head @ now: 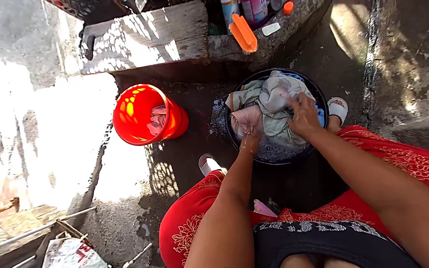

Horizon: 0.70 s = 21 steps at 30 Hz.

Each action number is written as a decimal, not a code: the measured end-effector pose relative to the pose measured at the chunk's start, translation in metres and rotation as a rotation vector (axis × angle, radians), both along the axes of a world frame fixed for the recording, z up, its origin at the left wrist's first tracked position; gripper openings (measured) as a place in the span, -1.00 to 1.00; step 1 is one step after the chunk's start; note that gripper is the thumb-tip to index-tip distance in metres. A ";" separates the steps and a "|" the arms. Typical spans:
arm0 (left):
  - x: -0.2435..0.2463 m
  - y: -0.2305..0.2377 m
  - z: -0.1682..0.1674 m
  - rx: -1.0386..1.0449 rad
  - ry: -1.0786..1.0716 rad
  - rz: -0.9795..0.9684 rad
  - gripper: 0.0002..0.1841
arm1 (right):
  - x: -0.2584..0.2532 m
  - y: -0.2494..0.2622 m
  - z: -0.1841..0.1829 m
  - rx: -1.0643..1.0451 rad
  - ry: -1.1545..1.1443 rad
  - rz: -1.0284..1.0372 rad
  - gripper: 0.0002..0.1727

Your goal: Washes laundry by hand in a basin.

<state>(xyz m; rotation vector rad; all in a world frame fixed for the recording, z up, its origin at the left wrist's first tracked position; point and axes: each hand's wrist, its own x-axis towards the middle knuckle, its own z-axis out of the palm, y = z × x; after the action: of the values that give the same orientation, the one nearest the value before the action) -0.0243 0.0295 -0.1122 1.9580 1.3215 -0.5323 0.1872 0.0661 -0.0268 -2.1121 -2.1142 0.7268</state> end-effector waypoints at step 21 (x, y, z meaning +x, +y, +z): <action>0.000 0.012 0.200 0.462 -0.489 0.081 -0.79 | -0.023 -0.074 0.019 -0.188 0.618 0.030 -0.11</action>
<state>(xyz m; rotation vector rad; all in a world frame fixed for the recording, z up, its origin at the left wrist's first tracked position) -0.0238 0.0417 0.0873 2.1928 1.2631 0.3121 0.1639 -0.0076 -0.0075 -1.6220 -1.7860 1.4076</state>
